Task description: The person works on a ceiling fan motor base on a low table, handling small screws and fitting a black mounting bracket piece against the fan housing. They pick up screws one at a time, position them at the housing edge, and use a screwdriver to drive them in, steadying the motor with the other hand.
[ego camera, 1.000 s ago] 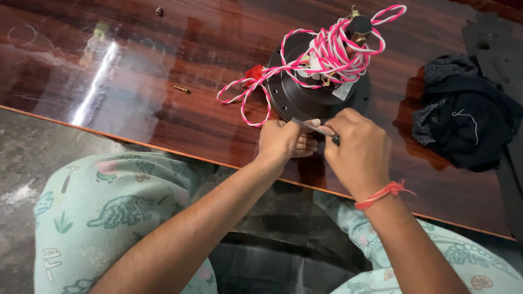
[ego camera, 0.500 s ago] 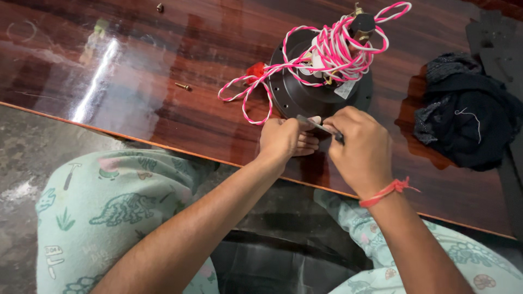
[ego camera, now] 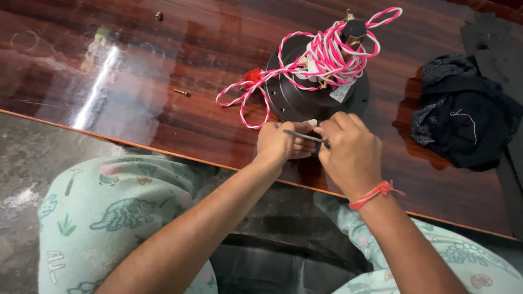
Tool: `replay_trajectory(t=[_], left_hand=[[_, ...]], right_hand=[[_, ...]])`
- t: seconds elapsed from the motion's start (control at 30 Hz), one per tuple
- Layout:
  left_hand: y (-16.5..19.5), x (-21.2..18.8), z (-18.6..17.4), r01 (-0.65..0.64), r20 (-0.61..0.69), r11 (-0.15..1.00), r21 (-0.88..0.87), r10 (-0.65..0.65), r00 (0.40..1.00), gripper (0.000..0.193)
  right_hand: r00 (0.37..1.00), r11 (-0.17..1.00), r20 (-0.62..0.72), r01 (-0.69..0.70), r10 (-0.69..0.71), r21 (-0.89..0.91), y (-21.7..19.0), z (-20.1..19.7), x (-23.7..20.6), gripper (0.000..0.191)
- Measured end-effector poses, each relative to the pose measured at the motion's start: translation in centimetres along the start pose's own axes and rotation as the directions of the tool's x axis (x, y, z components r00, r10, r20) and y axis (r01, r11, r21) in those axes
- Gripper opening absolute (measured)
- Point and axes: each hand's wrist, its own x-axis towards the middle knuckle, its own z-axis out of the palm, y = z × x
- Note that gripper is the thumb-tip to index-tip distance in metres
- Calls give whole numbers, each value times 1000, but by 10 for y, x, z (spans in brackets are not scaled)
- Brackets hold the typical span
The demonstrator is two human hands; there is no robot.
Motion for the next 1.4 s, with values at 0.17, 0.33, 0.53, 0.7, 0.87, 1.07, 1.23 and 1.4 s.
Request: replay_trajectory(t=[0.17, 0.33, 0.53, 0.7, 0.87, 1.07, 1.23, 1.4], left_hand=[[-1, 1, -1, 23, 6, 1000, 19, -23, 1000, 34], [1, -2, -1, -4, 17, 1000, 19, 4, 1000, 35], [2, -6, -2, -20, 22, 999, 25, 20, 1000, 34], [5, -7, -2, -21, 24, 1000, 5, 21, 999, 33], [8, -8, -4, 7, 48, 1000, 9, -7, 999, 35], [6, -6, -4, 10, 46, 999, 41, -11, 999, 41], [4, -3, -5, 8, 61, 1000, 7, -9, 998, 37], [2, -2, -4, -6, 54, 1000, 21, 5, 999, 32]], right_hand=[[1000, 998, 6, -29, 29, -47, -1, -1, -3, 8], [999, 996, 5, -33, 33, 81, 2, -4, -2, 22], [999, 996, 39, 37, -34, -79, -2, 3, -1, 22], [997, 994, 54, 52, -47, -98, -3, 5, 0, 12], [998, 999, 50, -27, 30, -43, -1, -2, 4, 9], [867, 817, 207, -497, 453, 292, 13, -22, 9, 17], [983, 918, 57, -183, 174, 351, 8, -9, 5, 18], [998, 969, -28, -46, 55, 243, 7, -1, 2, 14]])
